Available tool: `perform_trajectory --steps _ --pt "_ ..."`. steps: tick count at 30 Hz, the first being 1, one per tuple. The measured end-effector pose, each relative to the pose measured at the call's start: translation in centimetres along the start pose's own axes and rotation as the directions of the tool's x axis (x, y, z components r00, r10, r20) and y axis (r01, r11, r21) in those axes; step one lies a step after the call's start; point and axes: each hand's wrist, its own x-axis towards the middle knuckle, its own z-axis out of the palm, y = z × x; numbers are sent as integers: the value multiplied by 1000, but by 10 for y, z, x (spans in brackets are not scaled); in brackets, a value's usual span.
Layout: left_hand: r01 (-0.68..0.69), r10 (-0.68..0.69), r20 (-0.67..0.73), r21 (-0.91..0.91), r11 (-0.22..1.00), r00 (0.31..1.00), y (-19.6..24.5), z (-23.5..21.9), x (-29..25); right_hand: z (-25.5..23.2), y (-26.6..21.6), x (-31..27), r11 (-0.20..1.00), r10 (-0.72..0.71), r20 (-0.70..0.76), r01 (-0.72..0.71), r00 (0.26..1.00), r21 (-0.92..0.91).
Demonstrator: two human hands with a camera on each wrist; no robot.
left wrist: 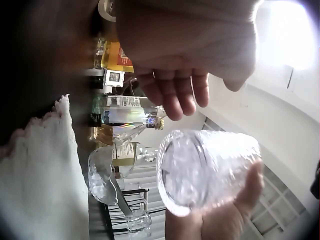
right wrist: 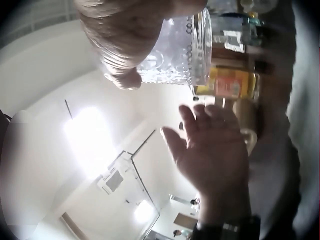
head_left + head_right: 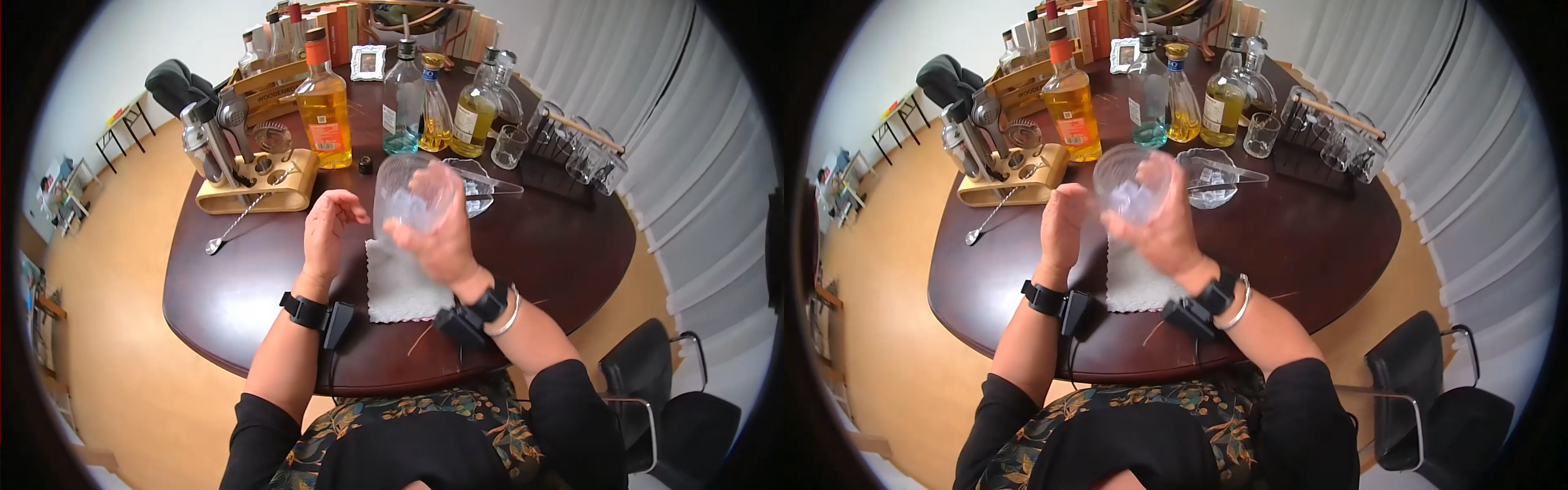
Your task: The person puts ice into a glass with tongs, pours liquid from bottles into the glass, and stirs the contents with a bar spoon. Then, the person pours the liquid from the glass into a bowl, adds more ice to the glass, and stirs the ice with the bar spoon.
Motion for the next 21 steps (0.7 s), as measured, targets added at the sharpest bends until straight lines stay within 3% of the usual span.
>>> perform_trajectory --steps 1,2,6,9,12,15,17,18,21 --pt "-22 22 -9 4 1000 1000 -1 0 0 0 5 12 997 -66 -62 63 996 -49" --pt "-27 27 -41 -8 1000 999 -1 0 -1 -6 11 22 967 -131 -107 103 986 -232" --pt "-45 47 -117 22 999 992 4 1 2 -26 -7 1 992 103 -150 -113 983 -62" --pt "-13 26 -112 111 994 993 3 0 2 -33 -6 -37 985 136 110 -122 985 -124" --pt "-17 37 -93 216 976 995 1 3 0 -9 -19 -41 996 72 220 -60 973 -63" --pt "-14 27 -59 213 977 998 5 3 -1 7 -4 -13 1000 17 79 -19 997 24" --pt "-7 17 -56 174 985 998 5 3 -1 5 7 11 1000 18 -30 -19 999 -18" --pt "-6 16 -67 155 988 998 4 4 0 -1 15 19 989 -23 -75 12 997 -145" --pt "5 9 -87 155 988 996 3 4 1 -18 17 13 984 6 -145 -32 989 -177"
